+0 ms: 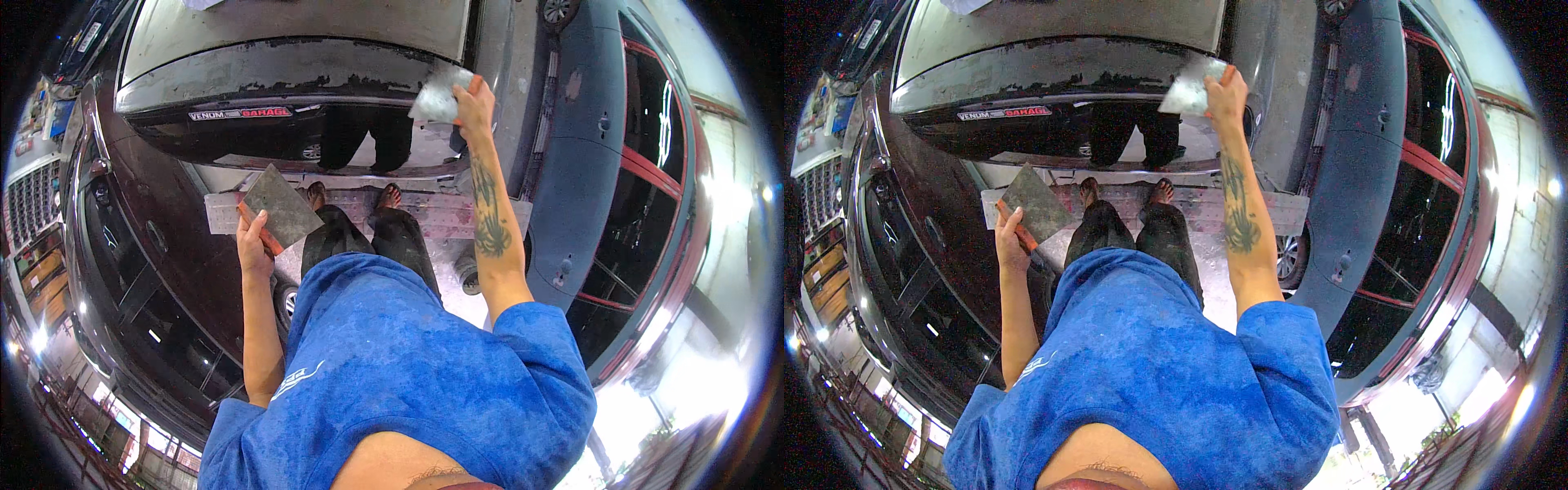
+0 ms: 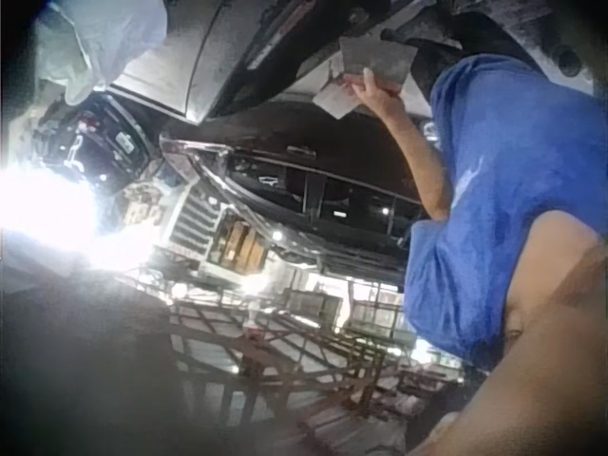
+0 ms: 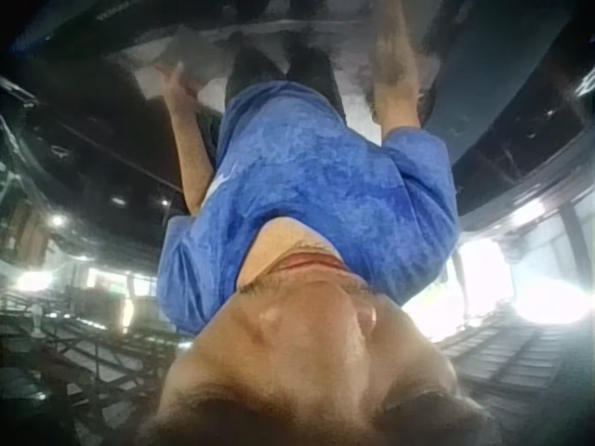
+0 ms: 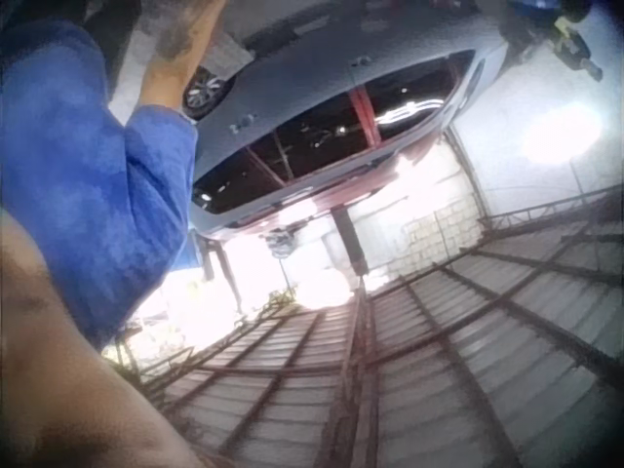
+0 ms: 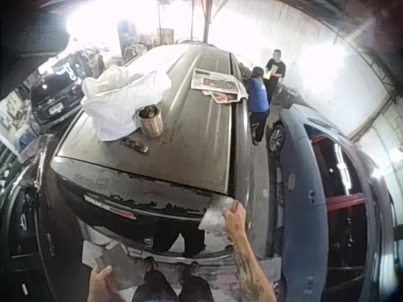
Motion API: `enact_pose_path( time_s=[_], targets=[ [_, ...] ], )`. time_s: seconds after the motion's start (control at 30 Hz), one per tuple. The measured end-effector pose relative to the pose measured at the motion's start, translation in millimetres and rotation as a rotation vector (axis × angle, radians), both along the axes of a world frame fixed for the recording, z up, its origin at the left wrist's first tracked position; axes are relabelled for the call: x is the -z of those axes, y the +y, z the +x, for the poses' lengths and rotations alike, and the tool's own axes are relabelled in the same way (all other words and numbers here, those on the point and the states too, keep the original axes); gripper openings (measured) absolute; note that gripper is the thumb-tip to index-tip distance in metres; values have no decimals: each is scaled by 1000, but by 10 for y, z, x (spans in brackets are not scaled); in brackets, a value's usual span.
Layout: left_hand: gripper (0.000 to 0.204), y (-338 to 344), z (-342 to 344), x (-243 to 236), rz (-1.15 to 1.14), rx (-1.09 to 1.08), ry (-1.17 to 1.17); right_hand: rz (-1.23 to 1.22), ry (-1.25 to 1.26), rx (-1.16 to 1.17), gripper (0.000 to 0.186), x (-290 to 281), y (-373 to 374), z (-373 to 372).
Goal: The person applies body filler to the rear trunk lid of a black car using a putty knife and a metal spreader. They spread the filler across the surface, smooth it, and scrape off excess material. The person works on the trunk lid while standing on a wooden plank.
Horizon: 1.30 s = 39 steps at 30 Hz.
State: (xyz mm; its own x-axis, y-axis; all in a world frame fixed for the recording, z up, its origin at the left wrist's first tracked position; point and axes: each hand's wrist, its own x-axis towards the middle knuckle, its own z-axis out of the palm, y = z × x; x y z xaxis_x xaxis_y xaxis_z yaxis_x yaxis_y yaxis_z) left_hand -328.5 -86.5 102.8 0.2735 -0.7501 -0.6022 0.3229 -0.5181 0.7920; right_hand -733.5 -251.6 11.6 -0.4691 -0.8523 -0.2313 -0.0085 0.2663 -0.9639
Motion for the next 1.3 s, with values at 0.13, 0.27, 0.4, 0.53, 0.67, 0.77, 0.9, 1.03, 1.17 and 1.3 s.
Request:
enact_pose_path(
  time_s=[0.13,0.27,0.4,0.53,0.67,0.77,0.9,1.03,1.17,1.3],
  targets=[
    [37,45,29,26,5,-34,23,8,194,-48,19,-24,-58,27],
    [37,95,138,47,-26,2,59,-1,161,-72,20,-57,-133,124],
    [36,100,177,130,-27,10,86,113,333,-160,27,-92,-224,234],
    [36,131,277,116,-32,-47,67,90,177,-61,20,-162,-243,256],
    [37,138,313,107,-40,-83,89,40,272,-207,21,-217,-211,259],
    [38,103,268,143,-16,-34,115,259,356,-130,21,-209,-221,258],
    [39,4,275,147,-64,2,118,8,284,-185,23,-175,-230,224],
    [39,11,309,118,-18,31,135,141,173,-193,23,-106,-251,202],
    [38,37,336,114,-20,17,81,23,212,-127,27,-80,-312,262],
    [37,82,391,72,6,2,80,39,367,-320,28,-184,-334,317]
  ],
)
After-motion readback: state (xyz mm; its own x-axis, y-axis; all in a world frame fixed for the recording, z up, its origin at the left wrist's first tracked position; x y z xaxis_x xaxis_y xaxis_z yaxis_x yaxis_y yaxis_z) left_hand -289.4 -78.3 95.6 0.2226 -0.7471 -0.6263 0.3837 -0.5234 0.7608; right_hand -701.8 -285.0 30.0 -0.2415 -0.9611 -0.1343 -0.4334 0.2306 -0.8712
